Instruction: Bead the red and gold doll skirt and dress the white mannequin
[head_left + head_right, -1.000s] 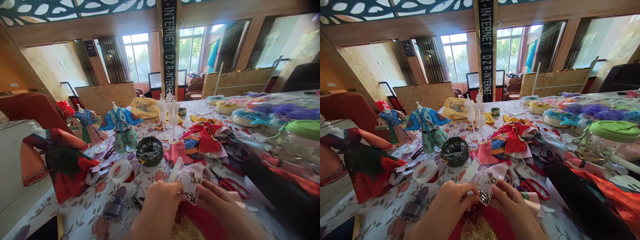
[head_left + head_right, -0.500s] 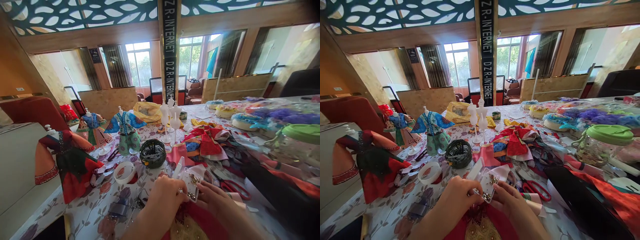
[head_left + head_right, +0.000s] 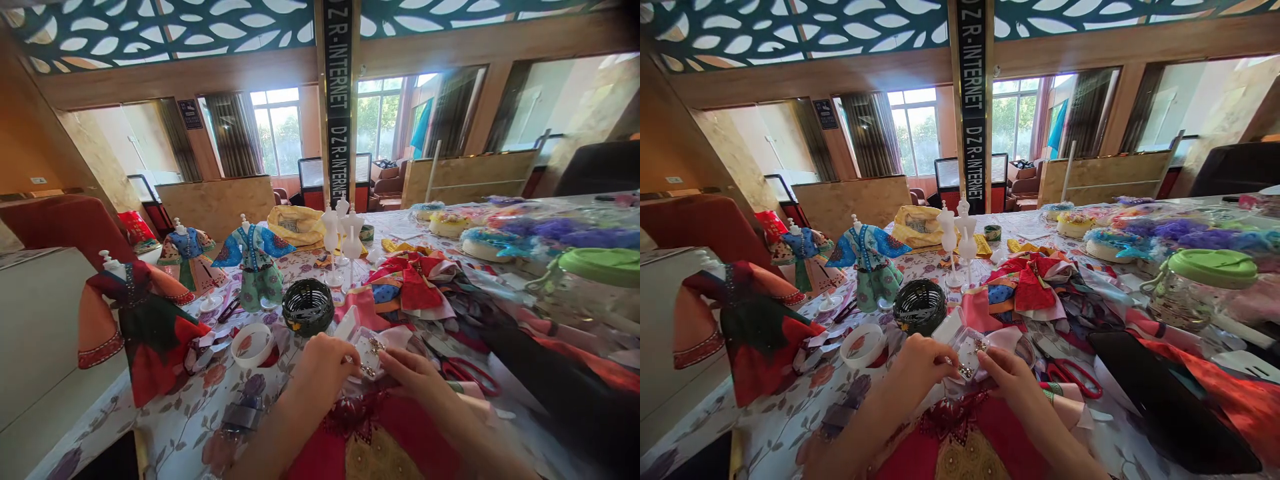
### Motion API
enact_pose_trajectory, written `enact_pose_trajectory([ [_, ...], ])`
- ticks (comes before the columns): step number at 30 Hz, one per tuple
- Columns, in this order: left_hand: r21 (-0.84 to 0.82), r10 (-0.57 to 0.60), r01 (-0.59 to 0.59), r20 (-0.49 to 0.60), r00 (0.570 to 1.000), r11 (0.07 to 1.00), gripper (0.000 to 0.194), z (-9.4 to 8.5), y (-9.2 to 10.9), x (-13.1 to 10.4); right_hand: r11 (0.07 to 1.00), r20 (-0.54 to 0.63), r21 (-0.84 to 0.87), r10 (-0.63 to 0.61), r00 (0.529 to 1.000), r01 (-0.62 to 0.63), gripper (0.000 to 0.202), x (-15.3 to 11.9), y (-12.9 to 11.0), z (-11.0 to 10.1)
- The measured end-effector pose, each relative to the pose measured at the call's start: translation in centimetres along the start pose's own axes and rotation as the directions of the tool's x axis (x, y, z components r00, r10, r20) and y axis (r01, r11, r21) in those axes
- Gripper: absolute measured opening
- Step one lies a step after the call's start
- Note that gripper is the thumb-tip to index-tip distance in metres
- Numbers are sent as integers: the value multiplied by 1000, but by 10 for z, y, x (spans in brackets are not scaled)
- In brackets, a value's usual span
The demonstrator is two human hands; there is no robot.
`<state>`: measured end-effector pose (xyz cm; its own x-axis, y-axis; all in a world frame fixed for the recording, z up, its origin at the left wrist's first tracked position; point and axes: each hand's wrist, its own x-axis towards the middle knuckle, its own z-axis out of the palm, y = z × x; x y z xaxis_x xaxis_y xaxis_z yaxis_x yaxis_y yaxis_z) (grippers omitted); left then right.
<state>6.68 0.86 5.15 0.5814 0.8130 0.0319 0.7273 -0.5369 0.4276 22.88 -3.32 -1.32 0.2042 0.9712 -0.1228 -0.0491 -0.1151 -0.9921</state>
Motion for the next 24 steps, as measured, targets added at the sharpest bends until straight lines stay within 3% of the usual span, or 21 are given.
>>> enact_pose_trajectory([
  [6, 57, -33, 32, 13, 999, 998, 16, -7, -6, 0, 973, -25, -156, -174, 984, 168, 34, 11, -3, -5],
  [12, 161, -126, 97, 184, 975, 982, 14, -4, -16, 8, 945, -101, -204, -279, 955, 254, 37, 11, 5, -7],
  [17, 285, -191, 122, 230, 954, 951, 17, -4, -23, 10, 926, -109, -233, -329, 938, 297, 32, 8, 3, -18],
  [20, 354, -243, 129, 300, 923, 926, 13, -6, -24, 12, 916, -94, -254, -344, 934, 312, 30, 8, 5, -22],
  [24, 418, -290, 108, 402, 868, 902, 26, -3, -28, 18, 887, -56, -302, -383, 922, 350, 32, 11, 14, -28],
])
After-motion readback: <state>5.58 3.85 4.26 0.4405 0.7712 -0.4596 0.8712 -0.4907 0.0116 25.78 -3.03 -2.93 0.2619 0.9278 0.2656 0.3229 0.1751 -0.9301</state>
